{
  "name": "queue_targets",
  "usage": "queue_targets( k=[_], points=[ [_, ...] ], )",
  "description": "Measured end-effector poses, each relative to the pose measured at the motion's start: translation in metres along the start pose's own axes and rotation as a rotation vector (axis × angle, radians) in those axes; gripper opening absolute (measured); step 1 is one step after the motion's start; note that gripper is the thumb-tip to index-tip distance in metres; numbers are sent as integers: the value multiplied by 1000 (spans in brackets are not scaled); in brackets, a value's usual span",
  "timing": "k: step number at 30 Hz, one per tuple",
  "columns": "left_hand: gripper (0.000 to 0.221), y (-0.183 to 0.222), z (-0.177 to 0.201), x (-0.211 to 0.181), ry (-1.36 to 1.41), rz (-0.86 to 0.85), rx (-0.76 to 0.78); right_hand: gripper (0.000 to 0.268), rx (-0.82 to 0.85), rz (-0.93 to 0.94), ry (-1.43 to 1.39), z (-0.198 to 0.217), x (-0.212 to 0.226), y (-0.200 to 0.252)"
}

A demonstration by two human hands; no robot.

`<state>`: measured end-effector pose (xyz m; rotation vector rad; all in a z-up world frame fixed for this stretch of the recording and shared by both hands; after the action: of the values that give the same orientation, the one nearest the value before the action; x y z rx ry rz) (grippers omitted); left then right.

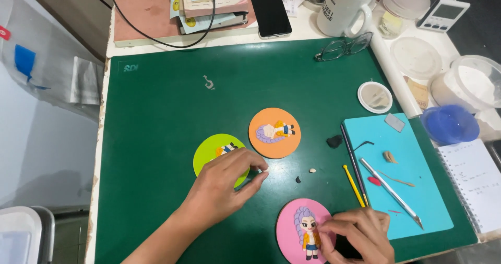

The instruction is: Shaping and assembling small clay figures on circular bases using hands and precision tools

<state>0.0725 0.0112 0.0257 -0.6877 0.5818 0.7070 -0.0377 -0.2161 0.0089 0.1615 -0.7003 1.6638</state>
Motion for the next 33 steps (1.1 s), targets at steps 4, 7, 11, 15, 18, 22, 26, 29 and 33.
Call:
queue_targets(
  k=[4,7,11,15,18,22,26,29,33],
  points=[
    [7,1,-2,2,0,40,19,10,-1,-31,27,-4,-4,3],
    [8,2,-5,4,-8,46,44,13,20,-74,63,-7,-9,6],
    [8,2,-6,4,-18,51,46,12,13,-82,48,-7,-9,5],
    [7,2,-6,4,-21,54,48,16,25,-64,46,-7,-6,3],
    [7,2,-7,5,-27,82,72,23,53,-15,61,-10,-14,5],
    [7,2,-8,6,-26,84,87,14,43,4,57,-7,-6,2],
    [6,2,-7,4,-25,65,75,19,89,4,58,-9,-6,2],
    [6,3,-8,6,-23,83,94,26,116,1,66,-11,-10,4],
    [5,3,-8,5,-21,82,95,13,37,15,42,-7,-1,1]
  ],
)
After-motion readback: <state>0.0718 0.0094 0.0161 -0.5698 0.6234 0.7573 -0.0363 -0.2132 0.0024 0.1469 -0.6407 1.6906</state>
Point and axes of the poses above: each hand's wrist, its own y-axis away from the middle knuckle, its own z-axis out of the back of the hand, x = y × z, the point moved 5 cm from there along -y, towards the middle knuckle, and after that the axes turned 9 degrees about x, right-handed, at the moved point
